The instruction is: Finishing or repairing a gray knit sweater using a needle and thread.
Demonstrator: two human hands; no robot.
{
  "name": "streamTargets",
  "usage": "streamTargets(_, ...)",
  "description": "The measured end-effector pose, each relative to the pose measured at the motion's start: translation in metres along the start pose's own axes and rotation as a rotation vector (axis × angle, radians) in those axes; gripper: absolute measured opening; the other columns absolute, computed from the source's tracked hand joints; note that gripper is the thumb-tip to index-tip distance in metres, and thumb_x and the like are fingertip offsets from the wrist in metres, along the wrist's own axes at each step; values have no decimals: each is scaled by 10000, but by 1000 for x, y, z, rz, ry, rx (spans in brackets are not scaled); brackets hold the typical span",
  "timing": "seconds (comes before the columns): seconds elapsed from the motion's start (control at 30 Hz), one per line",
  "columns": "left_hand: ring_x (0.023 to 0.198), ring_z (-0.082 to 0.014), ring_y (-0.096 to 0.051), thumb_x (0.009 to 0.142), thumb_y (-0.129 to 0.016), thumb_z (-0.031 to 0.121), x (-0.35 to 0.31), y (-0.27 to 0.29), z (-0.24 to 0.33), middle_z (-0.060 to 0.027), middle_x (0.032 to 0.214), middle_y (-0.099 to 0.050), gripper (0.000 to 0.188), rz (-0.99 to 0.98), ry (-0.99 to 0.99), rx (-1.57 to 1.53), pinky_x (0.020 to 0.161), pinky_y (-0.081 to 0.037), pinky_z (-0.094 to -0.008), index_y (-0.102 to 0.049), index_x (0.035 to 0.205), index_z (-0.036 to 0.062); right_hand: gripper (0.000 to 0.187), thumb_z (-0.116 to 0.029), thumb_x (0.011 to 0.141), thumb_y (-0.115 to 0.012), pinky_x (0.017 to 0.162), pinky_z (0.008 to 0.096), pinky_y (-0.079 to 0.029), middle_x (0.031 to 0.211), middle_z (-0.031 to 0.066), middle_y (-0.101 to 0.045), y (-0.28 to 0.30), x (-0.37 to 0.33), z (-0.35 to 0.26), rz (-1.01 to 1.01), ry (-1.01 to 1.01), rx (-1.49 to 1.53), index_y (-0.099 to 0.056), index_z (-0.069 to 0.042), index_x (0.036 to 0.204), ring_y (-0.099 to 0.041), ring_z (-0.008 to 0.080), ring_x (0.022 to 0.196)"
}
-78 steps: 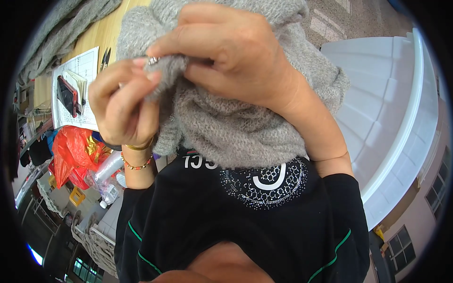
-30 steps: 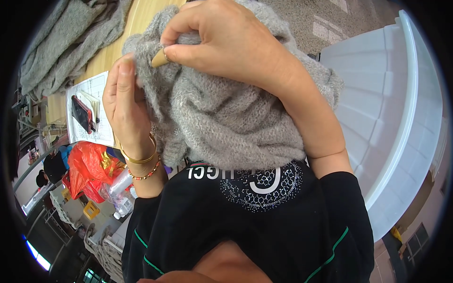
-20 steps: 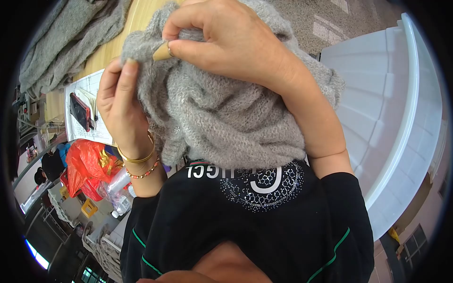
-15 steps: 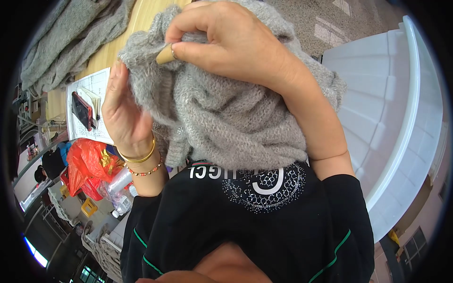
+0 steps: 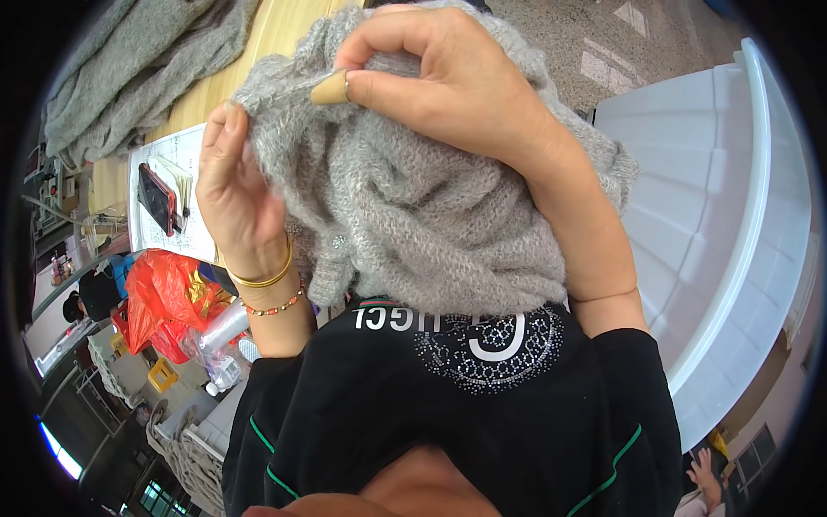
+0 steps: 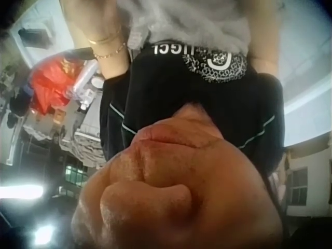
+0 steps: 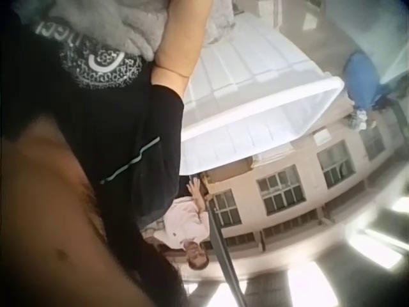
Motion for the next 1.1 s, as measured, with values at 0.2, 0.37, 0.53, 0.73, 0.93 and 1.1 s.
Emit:
streamTargets(0.2,1101,-198,-626,974,-547,67,-1,-5,-20,-121,1151,-673,228,146,319,-303,1008,-465,-335,-616,1172,-24,110,-99,854,-707,677,283,-439,780,58,-631,-6,10,-11,-49,-66,-30,-678,7,851,-571,133,758)
streamTargets(0.37,1099,-185,-632,964,-550,27,0,-26,-19,-135,1164,-672,233,-81,313,-243,1012,-465,-317,-622,1175,-41,134,-85,856,-700,680,273,-442,782,43,-630,-5,4,-12,-95,-98,-99,-663,9,943,-568,126,736)
streamTargets(0.53,1145,-210,-616,963,-566,53,1,-26,-20,-152,1193,-665,265,98,302,-190,1022,-463,-347,-611,1202,-51,233,-72,831,-677,819,274,-475,889,59,-665,-2,-9,0,-101,-617,-82,-692,4,1051,-618,137,914)
streamTargets(0.73,1147,-200,-609,961,-593,99,2,-18,-19,-125,1174,-673,232,271,293,-276,1027,-460,-364,-632,1158,-16,232,-52,849,-692,699,268,-456,807,43,-645,32,10,-34,21,-1117,-164,-623,1,1065,-585,119,733)
streamTargets(0.93,1018,-154,-648,944,-641,105,12,-42,-19,-89,1060,-706,162,176,269,-72,956,-486,-304,-661,1083,23,348,16,774,-702,749,277,-491,895,82,-687,62,10,-53,106,-1004,-480,-618,-12,1110,-662,175,829)
streamTargets(1.1,983,-141,-655,949,-640,101,7,-37,-10,-80,1038,-705,183,239,186,-34,928,-485,-272,-645,1092,-13,280,134,792,-612,856,254,-521,1020,99,-713,73,-10,-49,181,-670,-535,-684,38,1045,-682,175,975)
Point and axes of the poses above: each hand's wrist, its own x-axis towards the middle knuckle, its own y-axis out of the back of the hand, z = x × y, the point moved 6 cm from there along x, towards the middle knuckle
